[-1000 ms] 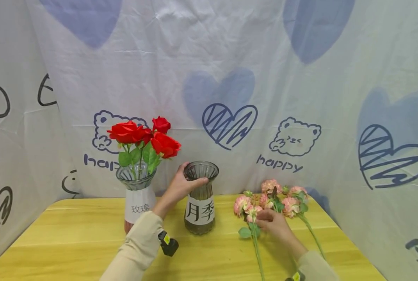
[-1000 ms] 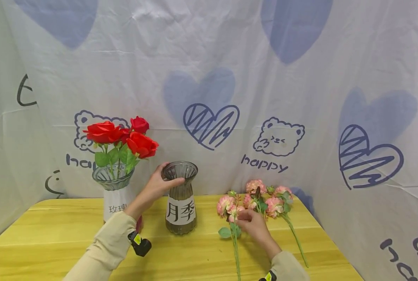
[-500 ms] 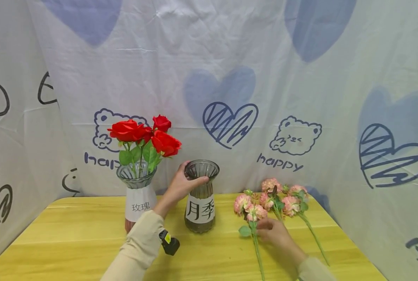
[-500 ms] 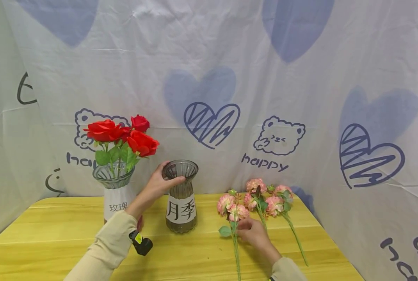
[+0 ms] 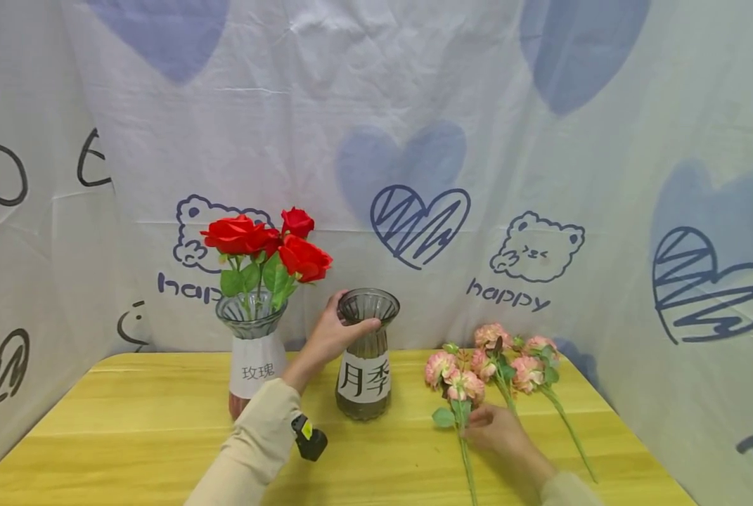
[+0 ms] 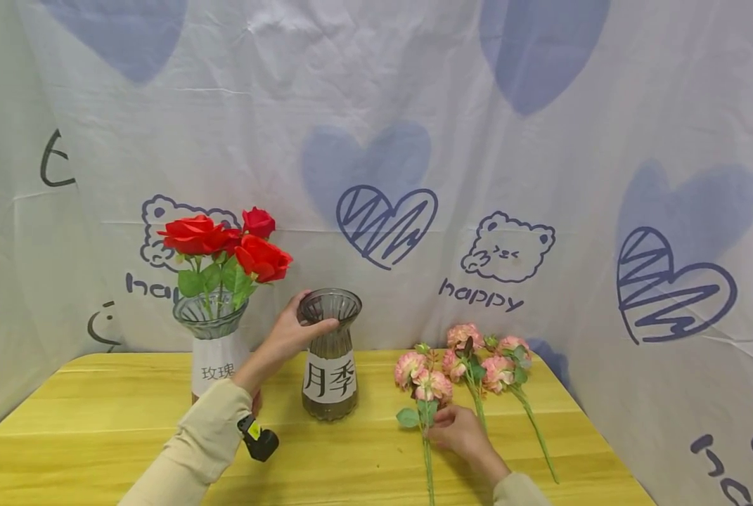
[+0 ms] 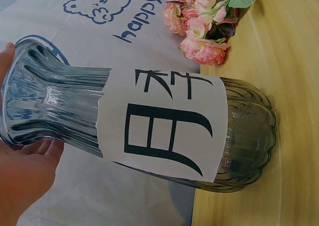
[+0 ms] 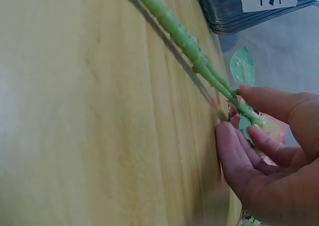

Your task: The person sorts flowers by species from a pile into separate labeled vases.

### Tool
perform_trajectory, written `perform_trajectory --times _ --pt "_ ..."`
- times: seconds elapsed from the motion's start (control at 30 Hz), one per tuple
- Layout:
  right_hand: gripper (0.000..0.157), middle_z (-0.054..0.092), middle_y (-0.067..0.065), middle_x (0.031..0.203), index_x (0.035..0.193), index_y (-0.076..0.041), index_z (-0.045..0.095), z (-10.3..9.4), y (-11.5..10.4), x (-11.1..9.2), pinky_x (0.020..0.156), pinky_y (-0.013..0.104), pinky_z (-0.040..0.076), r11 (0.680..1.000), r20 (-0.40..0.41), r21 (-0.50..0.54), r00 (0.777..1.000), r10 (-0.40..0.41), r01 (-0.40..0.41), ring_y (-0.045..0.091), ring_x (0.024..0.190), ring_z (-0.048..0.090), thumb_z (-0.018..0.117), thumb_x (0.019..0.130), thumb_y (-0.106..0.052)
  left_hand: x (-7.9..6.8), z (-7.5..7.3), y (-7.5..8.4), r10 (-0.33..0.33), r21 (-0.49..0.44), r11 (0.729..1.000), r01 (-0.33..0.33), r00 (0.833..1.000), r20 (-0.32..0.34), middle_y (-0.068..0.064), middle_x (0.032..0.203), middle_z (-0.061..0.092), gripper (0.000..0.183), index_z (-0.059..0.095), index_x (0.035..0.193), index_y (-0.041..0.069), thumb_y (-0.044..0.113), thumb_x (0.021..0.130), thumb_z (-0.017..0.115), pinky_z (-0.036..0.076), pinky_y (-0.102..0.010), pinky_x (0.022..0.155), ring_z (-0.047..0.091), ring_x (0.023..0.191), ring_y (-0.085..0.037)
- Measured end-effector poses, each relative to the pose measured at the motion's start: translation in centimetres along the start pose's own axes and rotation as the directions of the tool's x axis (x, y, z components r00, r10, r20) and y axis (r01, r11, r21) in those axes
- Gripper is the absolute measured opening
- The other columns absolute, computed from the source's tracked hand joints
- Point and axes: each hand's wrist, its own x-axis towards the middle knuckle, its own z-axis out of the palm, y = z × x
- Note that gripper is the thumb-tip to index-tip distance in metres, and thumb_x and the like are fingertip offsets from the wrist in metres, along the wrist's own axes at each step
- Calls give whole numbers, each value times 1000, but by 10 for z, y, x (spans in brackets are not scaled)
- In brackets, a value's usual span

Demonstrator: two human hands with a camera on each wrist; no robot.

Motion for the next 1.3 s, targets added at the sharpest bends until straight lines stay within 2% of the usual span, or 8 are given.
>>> perform_trajectory --times 0.27,0.43,0.57,0.7,0.8,0.93,1.07,1.3 --pt "22 67 10 77 94 16 65 -7 -2 -8 65 35 58 998 187 -59 982 4 8 23 70 68 71 83 -3 0 1 0 0 -3 1000 0 1000 -6 -26 140 42 89 22 151 6 26 84 76 40 -50 102 44 126 -40" --pt "22 67 8 73 97 16 65 -7 -3 -8 62 30 58 997 232 -77 972 37 -20 17 65 67 68 87 -3 0 0 0 2 -2 1000 -2 1000 -6 -25 140 43 89 22 151 6 27 84 76 40 -50 102 44 127 -40" --pt "30 64 9 84 109 23 56 -9 -1 -8 67 30 58 999 284 -23 958 30 -24 14 69 64 61 91 0 -1 -1 0 -5 -3 1000 5 1000 -14 -25 141 41 89 21 152 6 26 83 76 40 -50 102 43 128 -39" --pt "18 51 7 87 95 17 54 -13 -1 -7 70 27 54 989 335 106 940 64 -105 11 72 53 54 95 -1 -1 1 -1 -11 -13 1000 11 1000 -19 -26 142 39 90 20 152 6 27 84 75 40 -50 103 42 129 -39" --pt "10 46 12 93 98 10 53 -12 -1 -9 74 29 52 965 323 194 940 106 -176 15 79 49 53 95 0 0 2 -1 -15 -20 1000 15 1000 -26 -26 142 40 90 21 152 6 27 83 76 41 -50 101 43 128 -39" --pt "18 51 13 93 106 15 51 -7 -2 -11 75 30 54 944 283 293 957 66 -152 15 80 54 54 94 2 0 4 -2 -24 -40 999 22 999 -40 -25 139 43 89 24 151 7 26 82 77 43 -49 100 46 126 -38" --pt "21 53 14 94 110 19 48 0 -7 -5 73 30 53 932 154 344 986 62 -112 16 78 54 52 95 4 0 4 -2 -21 -50 999 19 999 -40 -24 137 45 88 26 150 7 25 82 77 43 -49 100 48 123 -36" --pt "41 58 24 109 128 23 41 -13 -27 7 80 35 56 972 -34 234 999 10 -1 17 85 61 53 97 -2 0 3 -3 -15 -44 999 13 999 -39 -24 139 43 87 26 150 7 25 82 77 42 -49 100 47 124 -37"
